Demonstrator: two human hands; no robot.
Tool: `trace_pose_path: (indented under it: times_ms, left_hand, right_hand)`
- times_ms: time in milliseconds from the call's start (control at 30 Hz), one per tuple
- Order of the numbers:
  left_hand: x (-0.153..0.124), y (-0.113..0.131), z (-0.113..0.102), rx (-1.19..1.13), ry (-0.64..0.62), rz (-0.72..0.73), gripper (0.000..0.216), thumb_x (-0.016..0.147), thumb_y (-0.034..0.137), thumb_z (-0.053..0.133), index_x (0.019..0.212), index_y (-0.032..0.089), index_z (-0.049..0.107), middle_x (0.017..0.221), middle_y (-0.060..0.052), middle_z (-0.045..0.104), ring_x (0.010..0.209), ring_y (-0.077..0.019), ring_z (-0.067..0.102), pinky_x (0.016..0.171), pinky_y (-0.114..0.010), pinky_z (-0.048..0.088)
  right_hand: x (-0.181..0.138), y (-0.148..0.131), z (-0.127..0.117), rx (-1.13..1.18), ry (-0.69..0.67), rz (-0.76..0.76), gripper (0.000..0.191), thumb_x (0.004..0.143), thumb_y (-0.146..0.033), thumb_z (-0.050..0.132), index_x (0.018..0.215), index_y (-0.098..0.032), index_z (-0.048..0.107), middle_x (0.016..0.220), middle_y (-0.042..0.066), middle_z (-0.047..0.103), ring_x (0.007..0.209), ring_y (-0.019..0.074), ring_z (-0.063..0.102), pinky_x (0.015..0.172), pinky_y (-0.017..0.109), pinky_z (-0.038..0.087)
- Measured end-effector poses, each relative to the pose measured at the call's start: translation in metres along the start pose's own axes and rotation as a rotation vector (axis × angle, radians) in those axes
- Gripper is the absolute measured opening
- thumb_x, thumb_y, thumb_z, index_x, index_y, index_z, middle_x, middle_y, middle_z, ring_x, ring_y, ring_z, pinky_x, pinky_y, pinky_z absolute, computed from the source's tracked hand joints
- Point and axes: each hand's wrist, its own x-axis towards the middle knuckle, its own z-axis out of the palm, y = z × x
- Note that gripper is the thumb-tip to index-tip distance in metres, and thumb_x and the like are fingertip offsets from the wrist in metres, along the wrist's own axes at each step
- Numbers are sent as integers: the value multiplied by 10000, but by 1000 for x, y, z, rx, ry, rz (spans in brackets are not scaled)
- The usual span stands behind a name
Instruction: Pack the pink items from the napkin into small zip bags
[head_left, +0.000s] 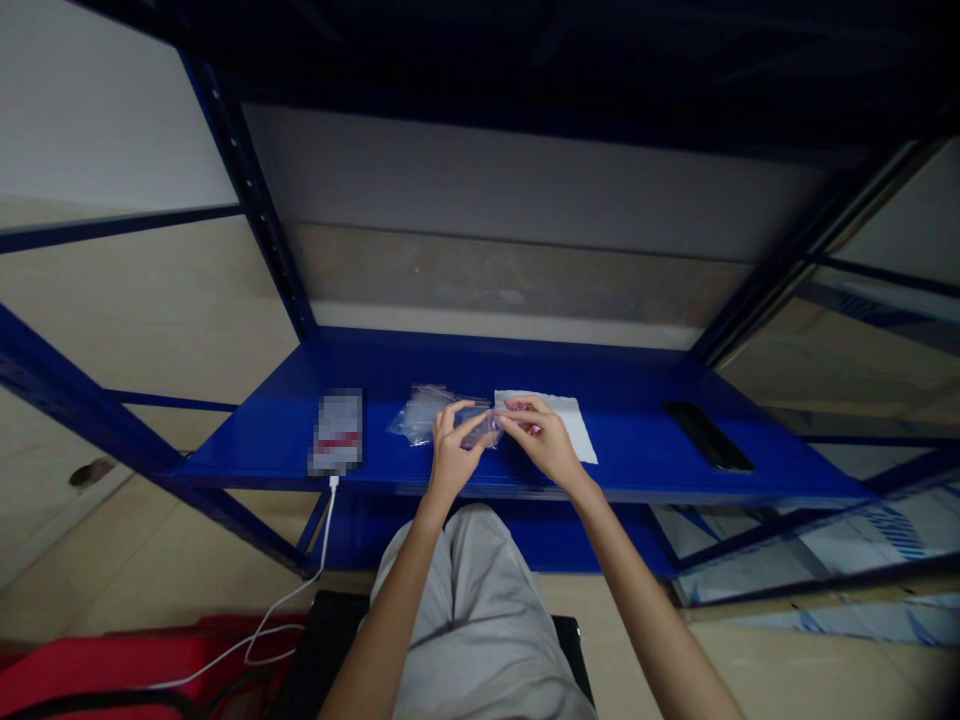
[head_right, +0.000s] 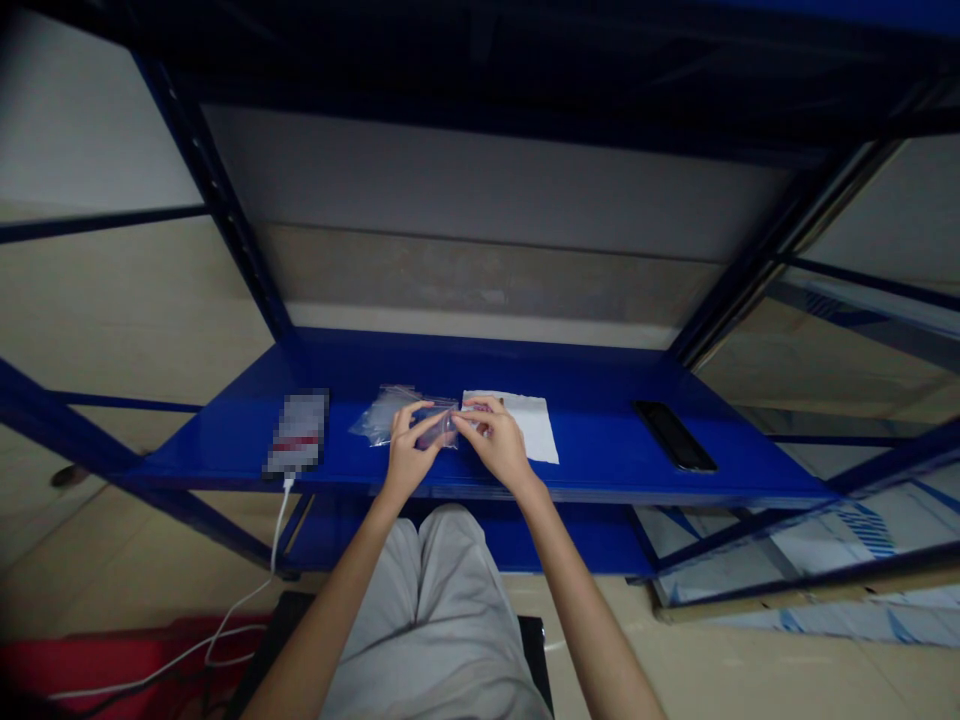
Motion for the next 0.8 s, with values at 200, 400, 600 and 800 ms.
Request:
trace_pose_path:
  times_ms: [200, 400, 600, 800]
  left_hand:
    - [2, -2, -7, -166, 101, -160, 230, 847, 296, 464, 938, 224, 662, 1043, -62, 548, 1032, -190, 503, 922, -362, 375]
    - [-1, -10, -7, -331, 148, -338, 290, 859, 349, 428, 906, 206, 676, 1093, -62, 518, 1020, -178, 531, 893, -317, 418]
    - [2, -9, -6, -305, 186, -265, 225, 815, 334, 509, 905, 199, 666, 1024, -61, 558, 1022, -177, 523, 917, -345, 402]
    - [2, -8, -4, -295, 228, -284, 195, 761, 349, 576, 787, 173, 656, 1006, -57, 554, 978, -180, 544, 877, -337, 430]
  right_hand:
    - [-9, 34, -19, -73, 198, 97, 272, 787, -386, 528, 876, -189, 693, 952, 90, 627, 764, 178, 581, 569, 260, 468]
    - [-29, 68, -28, -254, 185, 236, 282, 744, -412, 548, 868, -210, 700, 941, 67, 647, 550, 126, 547, 552, 266, 451]
    - [-33, 70, -22, -271, 157, 264, 325, 758, -460, 518, 882, -220, 699, 937, 62, 645, 569, 134, 559, 515, 245, 425]
    - [-32, 67, -19, -276, 169, 259, 312, 754, -478, 535, 858, -238, 705, 950, 50, 634, 568, 123, 560, 529, 241, 429]
